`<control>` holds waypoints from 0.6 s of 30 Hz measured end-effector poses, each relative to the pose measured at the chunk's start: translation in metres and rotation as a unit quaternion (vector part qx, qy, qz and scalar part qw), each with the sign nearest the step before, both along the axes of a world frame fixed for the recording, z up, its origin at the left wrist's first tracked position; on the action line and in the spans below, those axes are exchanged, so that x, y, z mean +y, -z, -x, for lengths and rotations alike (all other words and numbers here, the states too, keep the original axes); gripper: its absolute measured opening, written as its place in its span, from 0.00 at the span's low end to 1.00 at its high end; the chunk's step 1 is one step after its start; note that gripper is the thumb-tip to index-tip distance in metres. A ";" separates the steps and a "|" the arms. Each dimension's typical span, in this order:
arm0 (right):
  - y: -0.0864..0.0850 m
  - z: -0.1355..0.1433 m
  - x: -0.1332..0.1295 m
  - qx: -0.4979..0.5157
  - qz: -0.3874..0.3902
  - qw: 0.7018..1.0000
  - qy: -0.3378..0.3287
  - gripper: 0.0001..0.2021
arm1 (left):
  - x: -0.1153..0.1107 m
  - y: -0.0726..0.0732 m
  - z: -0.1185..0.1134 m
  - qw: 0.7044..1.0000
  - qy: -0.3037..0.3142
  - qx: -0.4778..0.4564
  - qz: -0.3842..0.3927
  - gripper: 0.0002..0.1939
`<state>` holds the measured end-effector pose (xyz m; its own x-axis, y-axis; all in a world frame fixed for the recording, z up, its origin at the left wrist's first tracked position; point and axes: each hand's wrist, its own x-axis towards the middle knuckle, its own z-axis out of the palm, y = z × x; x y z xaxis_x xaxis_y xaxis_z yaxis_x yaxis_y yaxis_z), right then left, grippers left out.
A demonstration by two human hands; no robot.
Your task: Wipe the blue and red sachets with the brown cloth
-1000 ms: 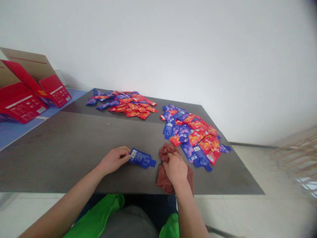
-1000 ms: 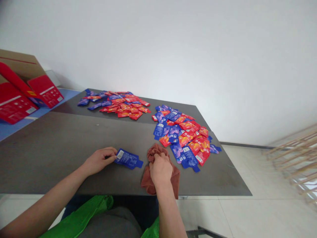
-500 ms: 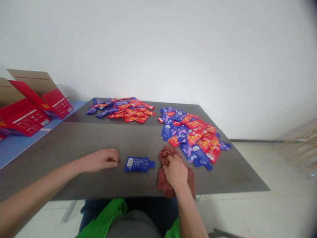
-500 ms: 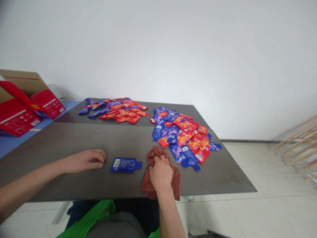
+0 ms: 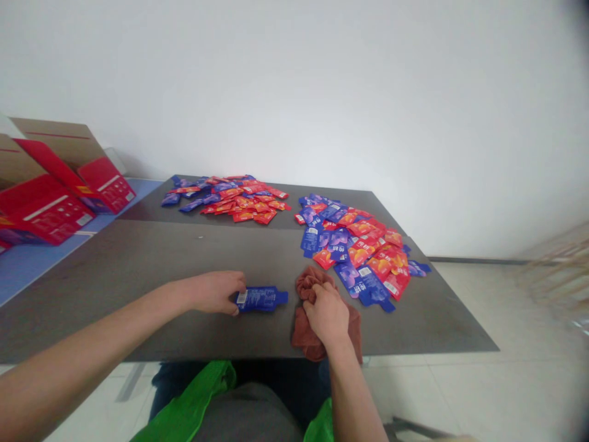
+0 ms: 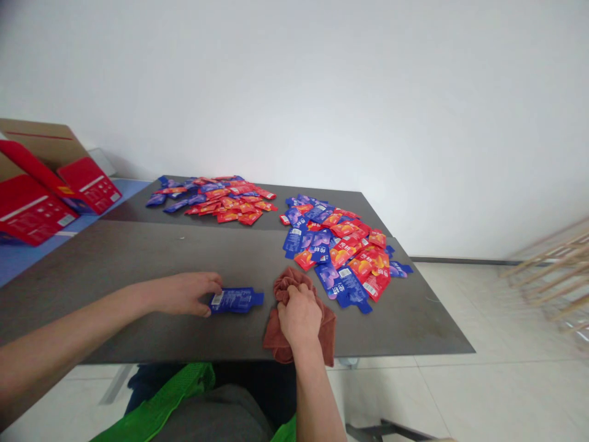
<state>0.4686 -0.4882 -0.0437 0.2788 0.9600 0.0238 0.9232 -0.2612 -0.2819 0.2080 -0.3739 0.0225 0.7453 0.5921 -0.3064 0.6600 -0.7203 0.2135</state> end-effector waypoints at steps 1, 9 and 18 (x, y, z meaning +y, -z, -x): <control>0.000 0.000 0.000 0.002 0.003 1.000 0.000 0.08 | -0.004 0.007 0.001 1.000 -0.004 -0.005 -0.008 0.18; 0.000 -0.001 0.001 0.003 0.007 1.000 0.000 0.08 | -0.028 0.041 0.021 0.993 -0.053 -0.095 -0.034 0.25; -0.002 0.000 -0.001 -0.003 0.009 1.000 0.000 0.09 | 0.026 0.023 0.019 0.985 -0.040 -0.117 0.118 0.15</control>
